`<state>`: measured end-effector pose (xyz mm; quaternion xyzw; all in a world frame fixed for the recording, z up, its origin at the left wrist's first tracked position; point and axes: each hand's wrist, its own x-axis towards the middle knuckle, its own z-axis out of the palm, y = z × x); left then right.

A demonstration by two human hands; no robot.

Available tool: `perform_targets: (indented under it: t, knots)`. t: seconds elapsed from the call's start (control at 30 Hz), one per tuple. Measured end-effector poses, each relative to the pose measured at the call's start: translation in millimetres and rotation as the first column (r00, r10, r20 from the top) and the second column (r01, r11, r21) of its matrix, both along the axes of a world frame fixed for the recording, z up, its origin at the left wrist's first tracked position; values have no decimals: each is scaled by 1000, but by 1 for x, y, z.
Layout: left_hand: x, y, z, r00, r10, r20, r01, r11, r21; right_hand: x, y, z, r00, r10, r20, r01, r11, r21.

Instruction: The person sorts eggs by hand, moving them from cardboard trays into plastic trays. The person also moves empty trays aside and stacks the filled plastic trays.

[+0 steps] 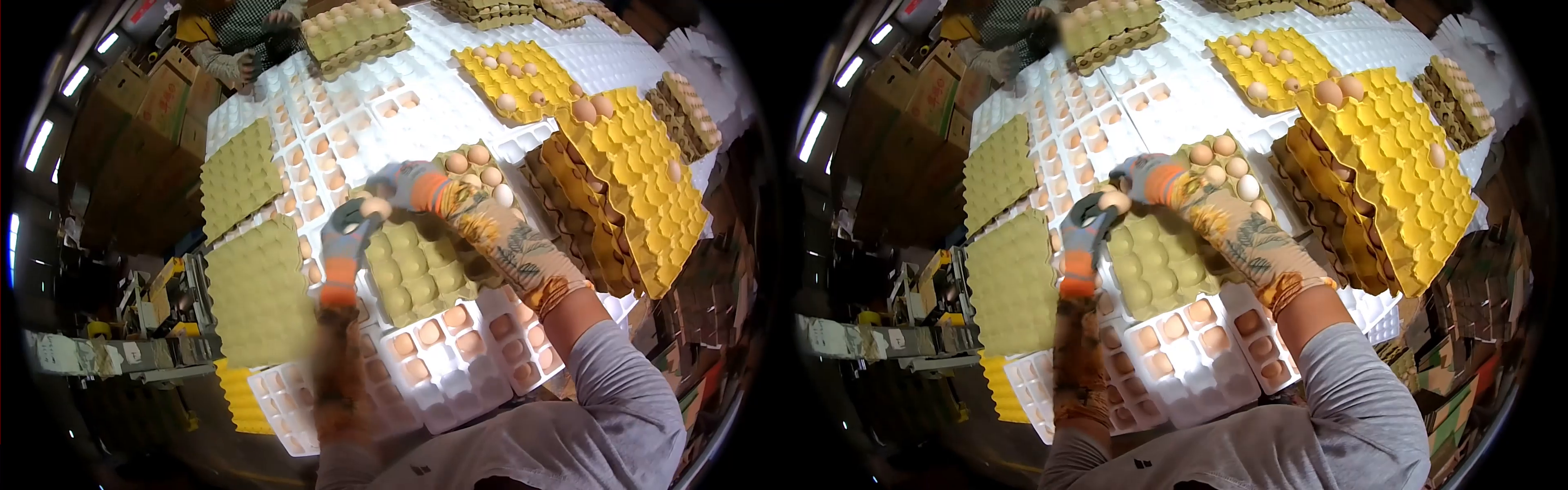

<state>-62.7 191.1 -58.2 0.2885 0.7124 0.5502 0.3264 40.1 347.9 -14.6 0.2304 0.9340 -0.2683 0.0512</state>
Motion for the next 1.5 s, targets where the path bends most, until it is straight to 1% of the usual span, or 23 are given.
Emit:
perform_targets:
  t: [0.07, 0.1, 0.13, 0.17, 0.2, 0.23, 0.27, 0.3, 0.33, 0.37, 0.4, 0.43, 0.47, 0.53, 0.6, 0.73, 0.8, 0.9, 1.0, 1.07, 1.23, 1.37, 1.5]
  knots:
    - [-21, -18, -11, 935, -47, 351, -26, 980, 200, -16, 0, -30, 980, 188, 60, -197, 925, 325]
    - [-31, -27, -35, 922, -164, -352, 297, 881, 367, -16, -2, -40, 980, 199, -20, -176, 909, 378]
    - [-36, -36, -54, 942, -116, -314, 231, 905, 357, -9, -2, -40, 982, 186, -15, -167, 912, 374]
    - [-29, -35, -35, 974, -163, 157, 62, 858, 510, -4, -1, -38, 987, 84, -138, -42, 958, 285]
    - [-24, -33, -14, 777, -244, 580, -161, 814, 558, -1, 2, -36, 967, -27, -252, 75, 980, 184]
    - [-11, -19, -12, 980, -2, -197, 122, 792, 598, 14, 8, -43, 867, -236, -439, 217, 972, -94]
    - [-23, -20, -12, 998, -60, -10, 56, 844, 534, 31, 12, -31, 736, -588, -335, 164, 636, -754]
    - [-34, -21, -12, 979, -82, 189, -14, 889, 458, 51, 31, -39, 600, -666, -443, -9, 548, -836]
    - [-39, -13, -1, 930, -44, 365, -70, 953, 294, 76, 31, -15, 561, -763, -323, -172, 274, -946]
    - [-36, -1, 15, 999, -9, 40, 10, 1000, -22, 101, 40, -5, 615, -716, -331, -112, 337, -935]
    - [-57, 5, -15, 634, -149, -758, 135, 987, -81, 116, 46, 0, 642, -688, -338, -4, 438, -899]
    - [-49, 15, -7, 516, -298, -803, 53, 947, -318, 124, 57, -3, 733, -611, -299, 156, 579, -800]
    - [-41, 25, 0, 408, -461, -788, -66, 846, -529, 128, 68, -25, 823, -382, -420, 283, 917, -280]
    - [-43, 41, -18, 286, -492, -822, -79, 843, -532, 108, 30, 23, 938, -315, 141, 236, 884, 403]
    - [-42, 51, 2, 324, -554, -767, -56, 798, -600, 95, 29, -14, 928, -313, 204, 119, 764, 634]
    - [-62, 31, 23, 587, -373, -719, -52, 869, -492, 104, 43, -5, 969, -120, 214, -25, 817, 576]
    - [-47, -22, 48, 755, -221, -617, 74, 964, -256, 119, 61, -33, 981, -191, -46, 187, 835, 517]
    - [2, -126, 60, 897, -344, -278, 344, 938, -49, 150, 31, -27, 899, -247, -361, 346, 906, 243]
    - [80, -223, 44, 796, -417, -439, 319, 905, -281, 178, -68, 2, 943, -72, -324, 36, 993, -116]
    - [132, -247, 42, 839, -390, -379, 227, 884, -409, 187, -135, -5, 940, 215, -266, -215, 976, 27]
    - [208, -252, -1, 645, -271, -715, -228, 825, -518, 186, -200, -35, 973, 218, 79, -227, 963, 144]
    - [238, -242, 8, 650, -55, -758, -171, 961, -216, 240, -209, -22, 979, 205, -1, -203, 971, 128]
    - [255, -212, -26, 664, -359, -656, -74, 842, -535, 258, -219, -37, 979, 196, 47, -201, 968, 149]
